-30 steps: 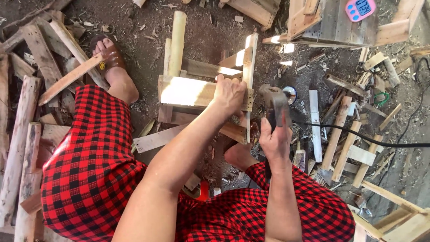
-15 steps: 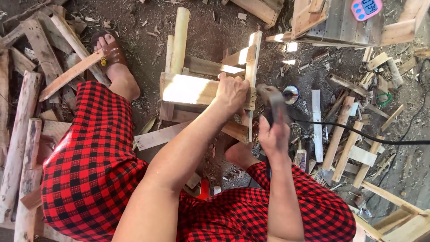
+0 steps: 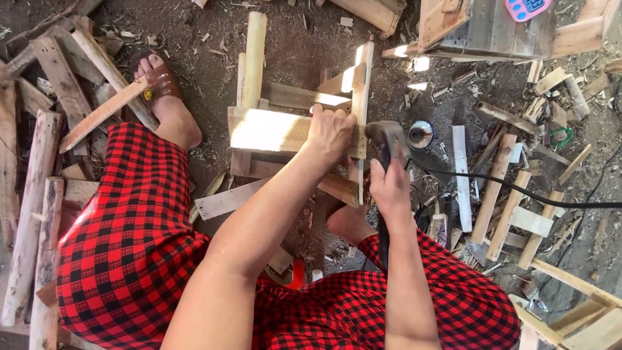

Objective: The person sits on a low stool and assembles a small wooden stool frame, hammering nails into the joints while holding the frame steady. They reposition the frame, hammer nails on different sides, and pick up nails and wood pieces from the scrap-covered ground.

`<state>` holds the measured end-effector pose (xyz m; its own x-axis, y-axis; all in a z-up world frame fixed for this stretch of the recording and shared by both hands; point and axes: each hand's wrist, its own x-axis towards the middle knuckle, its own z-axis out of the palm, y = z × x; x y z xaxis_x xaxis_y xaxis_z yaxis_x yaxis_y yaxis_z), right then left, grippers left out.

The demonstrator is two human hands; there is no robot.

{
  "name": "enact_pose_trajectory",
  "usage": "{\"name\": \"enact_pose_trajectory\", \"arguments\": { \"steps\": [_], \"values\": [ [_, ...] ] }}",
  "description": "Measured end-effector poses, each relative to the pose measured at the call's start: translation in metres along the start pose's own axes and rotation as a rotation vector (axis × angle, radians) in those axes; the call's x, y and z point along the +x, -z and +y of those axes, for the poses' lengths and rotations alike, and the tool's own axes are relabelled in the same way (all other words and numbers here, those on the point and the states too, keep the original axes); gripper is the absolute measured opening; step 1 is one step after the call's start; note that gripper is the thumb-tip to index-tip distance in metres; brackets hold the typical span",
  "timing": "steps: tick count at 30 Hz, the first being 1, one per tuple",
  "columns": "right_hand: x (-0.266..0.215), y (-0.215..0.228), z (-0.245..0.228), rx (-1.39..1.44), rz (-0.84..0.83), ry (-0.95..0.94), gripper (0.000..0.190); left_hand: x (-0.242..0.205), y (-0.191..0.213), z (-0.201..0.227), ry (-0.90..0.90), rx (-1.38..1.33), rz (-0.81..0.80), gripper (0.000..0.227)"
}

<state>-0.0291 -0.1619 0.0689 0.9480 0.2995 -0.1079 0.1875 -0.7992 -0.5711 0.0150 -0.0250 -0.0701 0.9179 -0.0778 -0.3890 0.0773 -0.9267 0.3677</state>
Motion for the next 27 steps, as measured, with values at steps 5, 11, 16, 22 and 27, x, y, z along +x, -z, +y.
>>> {"name": "enact_pose_trajectory", "arguments": {
  "steps": [5,11,16,22,27],
  "values": [
    [-0.001,0.004,-0.016,0.113,-0.044,0.026,0.027,-0.005,0.006,-0.003,0.006,0.014,0.003,0.075],
    [-0.008,0.013,-0.039,0.052,0.169,0.291,0.036,-0.022,0.032,0.0,-0.011,0.005,0.0,0.078],
    [0.005,-0.015,-0.013,-0.179,-0.189,-0.067,0.048,0.022,-0.029,-0.005,0.02,0.021,0.05,0.08],
    [0.0,0.005,-0.016,0.018,-0.025,-0.003,0.025,0.0,-0.004,-0.003,-0.004,-0.007,0.022,0.081],
    [-0.005,0.013,-0.022,0.011,0.02,0.101,0.033,-0.03,0.045,0.0,-0.017,-0.026,-0.002,0.081]
  ]
}}
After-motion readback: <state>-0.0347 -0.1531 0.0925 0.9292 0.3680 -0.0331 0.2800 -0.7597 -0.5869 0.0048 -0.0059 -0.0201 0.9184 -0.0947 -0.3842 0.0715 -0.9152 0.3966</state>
